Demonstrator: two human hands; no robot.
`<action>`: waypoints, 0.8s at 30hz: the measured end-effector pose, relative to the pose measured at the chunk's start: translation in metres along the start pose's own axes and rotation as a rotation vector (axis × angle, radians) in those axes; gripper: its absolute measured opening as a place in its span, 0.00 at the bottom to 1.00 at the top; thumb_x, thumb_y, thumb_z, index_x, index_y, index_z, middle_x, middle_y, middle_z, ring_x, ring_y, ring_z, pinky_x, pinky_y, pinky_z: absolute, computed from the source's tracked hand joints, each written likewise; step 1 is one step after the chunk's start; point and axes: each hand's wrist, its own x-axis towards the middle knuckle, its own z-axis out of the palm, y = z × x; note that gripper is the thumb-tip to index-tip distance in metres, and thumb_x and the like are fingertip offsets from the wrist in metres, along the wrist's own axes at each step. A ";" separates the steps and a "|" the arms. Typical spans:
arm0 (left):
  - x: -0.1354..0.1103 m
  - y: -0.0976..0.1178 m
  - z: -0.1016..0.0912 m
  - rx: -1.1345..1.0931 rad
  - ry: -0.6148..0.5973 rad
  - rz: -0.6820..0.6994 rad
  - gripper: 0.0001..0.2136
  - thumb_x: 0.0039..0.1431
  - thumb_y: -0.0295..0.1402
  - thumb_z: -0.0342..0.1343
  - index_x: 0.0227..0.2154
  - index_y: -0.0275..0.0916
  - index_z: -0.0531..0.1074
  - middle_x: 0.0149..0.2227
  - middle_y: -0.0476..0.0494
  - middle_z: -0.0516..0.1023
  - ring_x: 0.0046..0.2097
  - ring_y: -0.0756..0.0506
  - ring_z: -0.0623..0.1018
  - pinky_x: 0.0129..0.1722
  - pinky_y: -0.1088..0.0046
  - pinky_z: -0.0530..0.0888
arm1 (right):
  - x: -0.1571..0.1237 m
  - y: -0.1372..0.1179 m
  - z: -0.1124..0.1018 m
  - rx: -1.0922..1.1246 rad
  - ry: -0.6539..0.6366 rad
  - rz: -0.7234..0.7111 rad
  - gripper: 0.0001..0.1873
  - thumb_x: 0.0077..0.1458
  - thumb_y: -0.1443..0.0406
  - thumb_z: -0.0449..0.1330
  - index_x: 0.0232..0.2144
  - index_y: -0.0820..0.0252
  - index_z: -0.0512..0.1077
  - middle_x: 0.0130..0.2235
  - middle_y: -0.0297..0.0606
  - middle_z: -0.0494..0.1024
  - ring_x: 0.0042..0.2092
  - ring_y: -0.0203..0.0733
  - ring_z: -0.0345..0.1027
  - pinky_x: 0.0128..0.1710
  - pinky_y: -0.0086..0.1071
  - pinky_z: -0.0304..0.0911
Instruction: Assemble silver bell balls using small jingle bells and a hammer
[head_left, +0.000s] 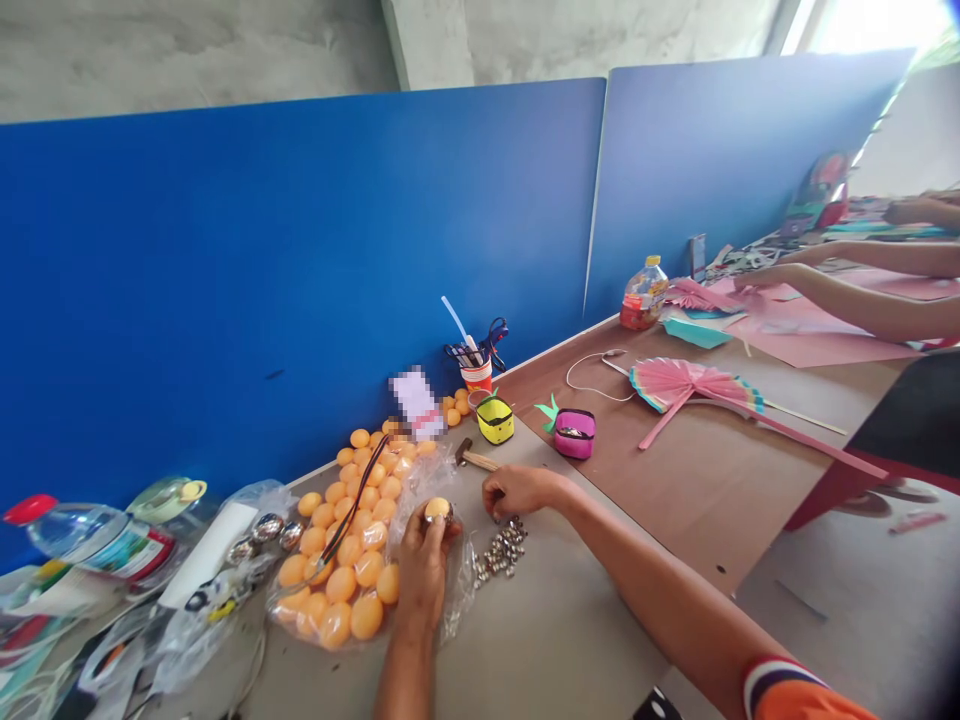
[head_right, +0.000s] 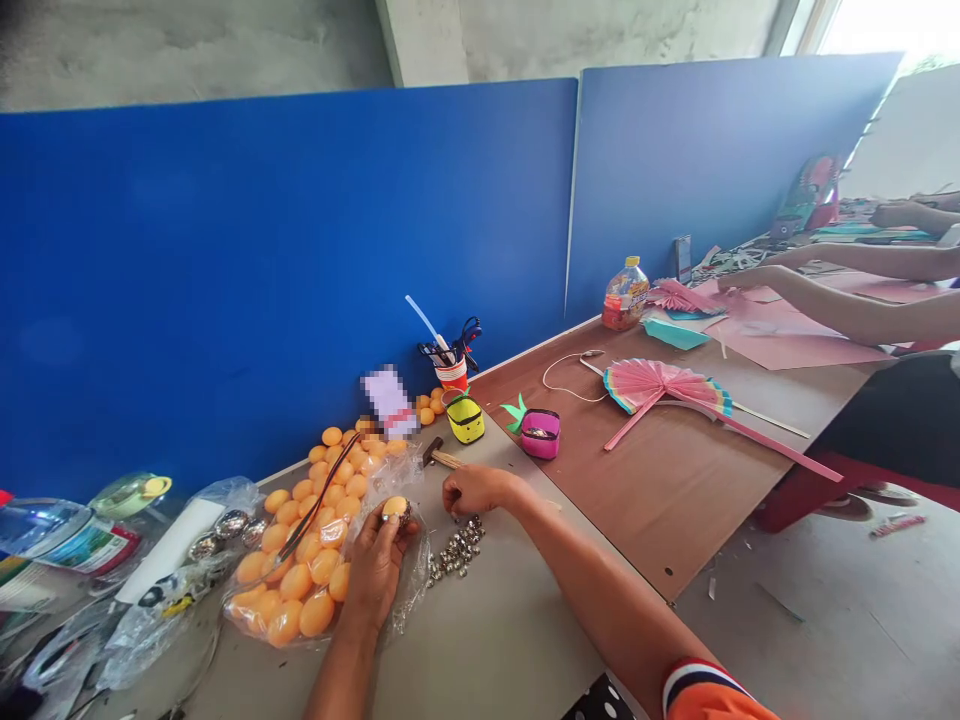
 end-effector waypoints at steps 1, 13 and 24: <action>0.000 0.000 0.000 -0.033 -0.001 -0.026 0.19 0.50 0.46 0.66 0.41 0.40 0.75 0.38 0.43 0.79 0.35 0.44 0.79 0.40 0.63 0.77 | 0.000 -0.001 0.002 -0.050 -0.023 0.005 0.12 0.45 0.75 0.62 0.33 0.63 0.81 0.34 0.37 0.82 0.35 0.39 0.72 0.32 0.28 0.61; -0.003 0.005 0.005 -0.157 -0.017 -0.078 0.19 0.48 0.45 0.69 0.38 0.39 0.75 0.39 0.45 0.77 0.37 0.46 0.77 0.43 0.64 0.76 | 0.005 0.000 0.016 0.019 0.202 -0.169 0.12 0.36 0.80 0.58 0.19 0.59 0.74 0.23 0.31 0.75 0.26 0.34 0.64 0.28 0.28 0.58; -0.004 0.009 0.005 -0.209 -0.032 -0.120 0.20 0.43 0.43 0.71 0.39 0.41 0.76 0.39 0.46 0.78 0.35 0.46 0.79 0.45 0.63 0.76 | 0.011 -0.020 0.027 0.944 0.229 -0.270 0.10 0.45 0.63 0.66 0.27 0.62 0.71 0.21 0.26 0.68 0.21 0.28 0.56 0.22 0.26 0.51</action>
